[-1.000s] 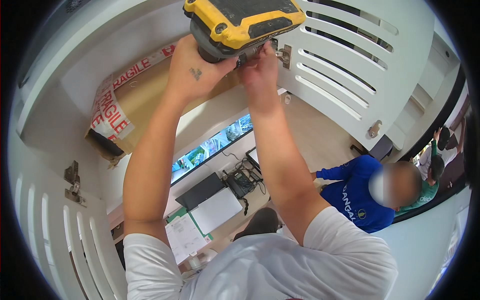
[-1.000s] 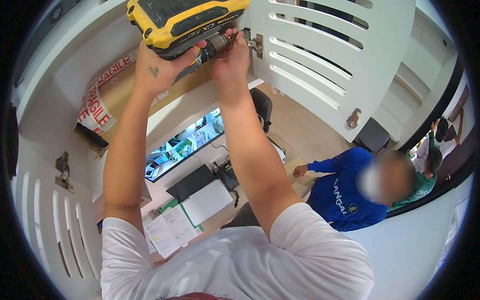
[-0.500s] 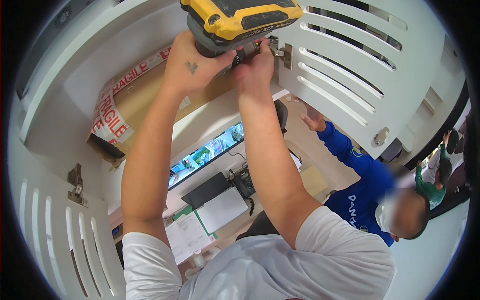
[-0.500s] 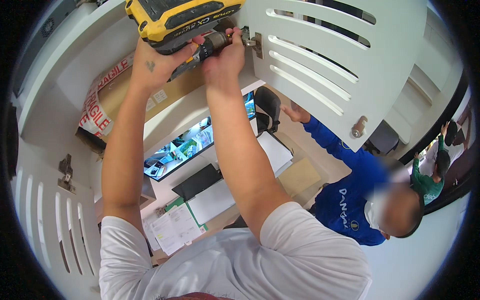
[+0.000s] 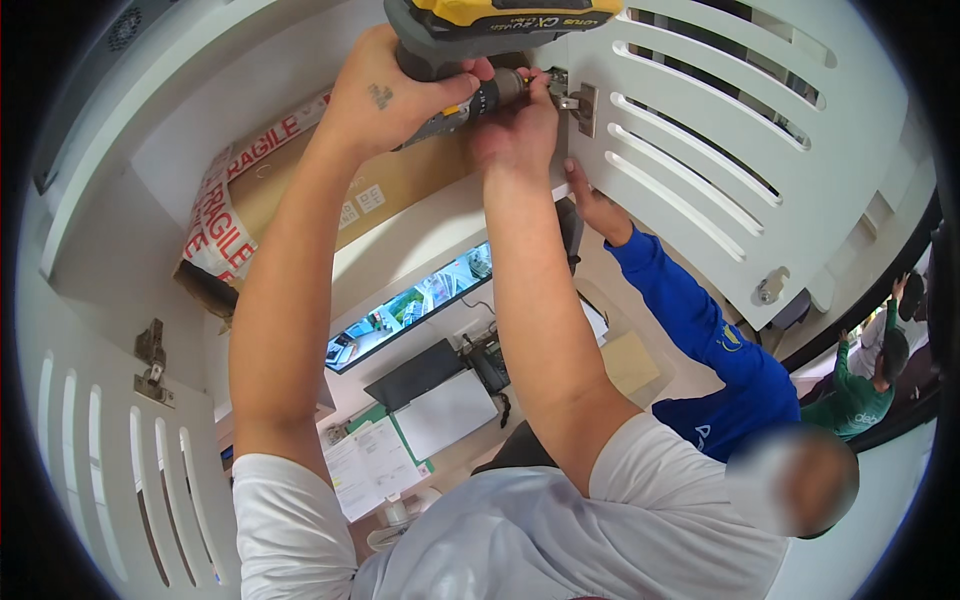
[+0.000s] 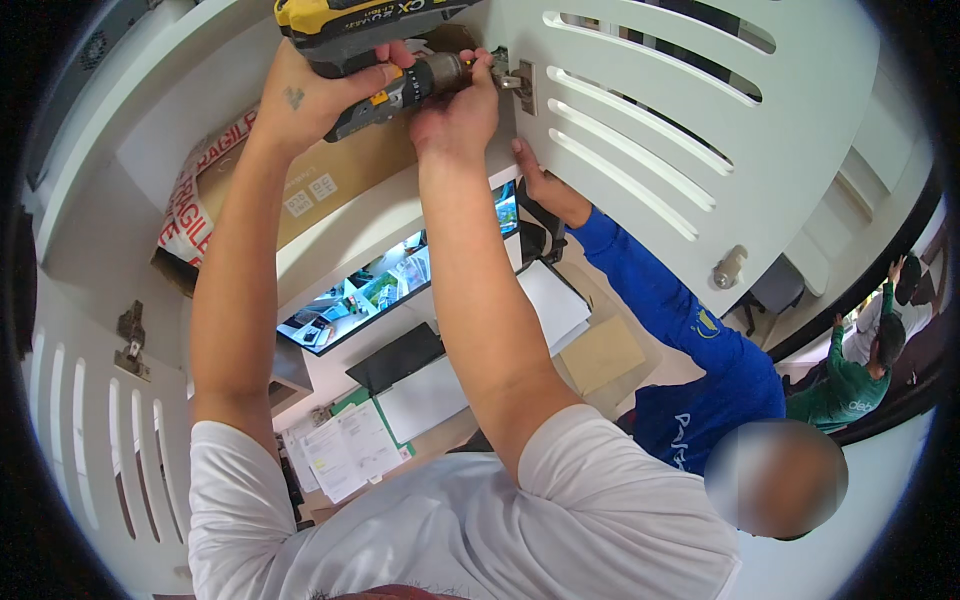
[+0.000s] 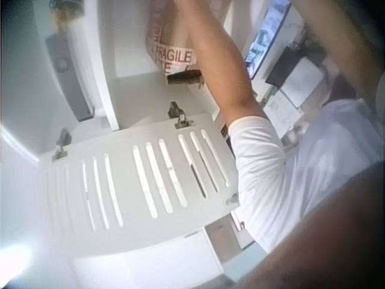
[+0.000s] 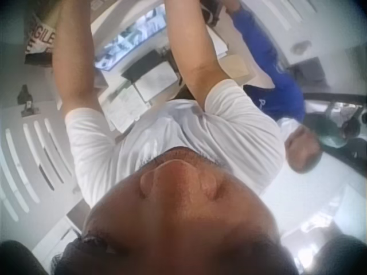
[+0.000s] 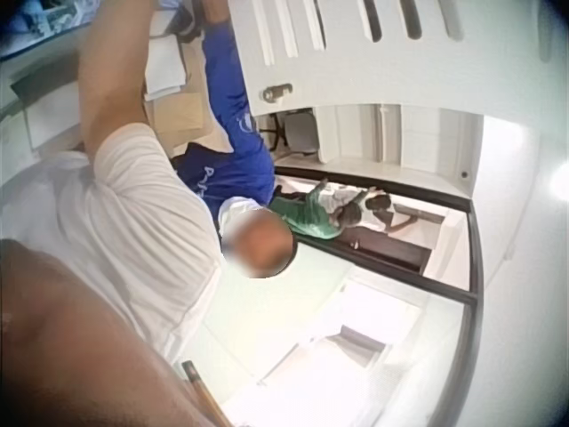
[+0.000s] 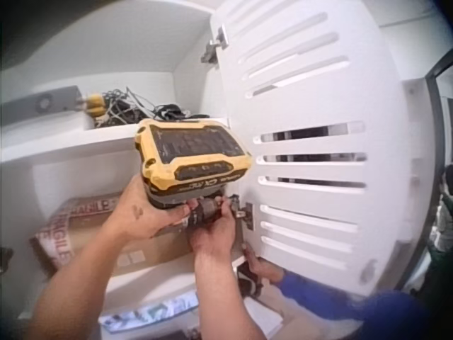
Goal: The person uses a cordless drill to install and adjust hinges on a white louvered cabinet door. They repeatedly open and close the door to check alignment while securing the hardware with screws. A second person is visible in the background observing the work.
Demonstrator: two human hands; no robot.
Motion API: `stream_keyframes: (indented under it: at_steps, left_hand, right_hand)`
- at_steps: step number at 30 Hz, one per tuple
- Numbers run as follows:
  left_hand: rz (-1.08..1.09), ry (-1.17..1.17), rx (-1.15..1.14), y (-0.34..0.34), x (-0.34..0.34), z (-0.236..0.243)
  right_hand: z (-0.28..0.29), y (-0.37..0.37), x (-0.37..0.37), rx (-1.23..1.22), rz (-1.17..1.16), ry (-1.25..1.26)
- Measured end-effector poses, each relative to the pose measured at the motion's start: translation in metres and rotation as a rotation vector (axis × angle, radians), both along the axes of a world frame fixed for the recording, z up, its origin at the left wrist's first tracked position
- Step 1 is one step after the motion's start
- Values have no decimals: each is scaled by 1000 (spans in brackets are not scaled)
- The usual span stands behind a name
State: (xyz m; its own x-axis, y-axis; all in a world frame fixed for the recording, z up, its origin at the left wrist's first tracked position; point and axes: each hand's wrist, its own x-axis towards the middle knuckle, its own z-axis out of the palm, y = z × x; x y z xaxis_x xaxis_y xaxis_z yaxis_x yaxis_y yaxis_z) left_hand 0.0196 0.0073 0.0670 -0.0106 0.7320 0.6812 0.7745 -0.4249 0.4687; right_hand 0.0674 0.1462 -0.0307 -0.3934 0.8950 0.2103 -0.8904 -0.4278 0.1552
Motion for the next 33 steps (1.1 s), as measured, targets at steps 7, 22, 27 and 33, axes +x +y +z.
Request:
stream_keyframes:
  at_steps: [7,22,27,33]
  left_hand:
    - [49,5,-2,-2,7,7]
    - [-37,-27,44,7,3,8]
    - [17,152,29,6,0,3]
    - [-98,102,146,13,-5,-8]
  right_hand:
    - [-2,5,-7,0,-17,34]
    - [-16,6,5,120,-96,-96]
    - [-49,-22,52,145,-220,-488]
    - [-90,-59,69,712,-976,-1057]
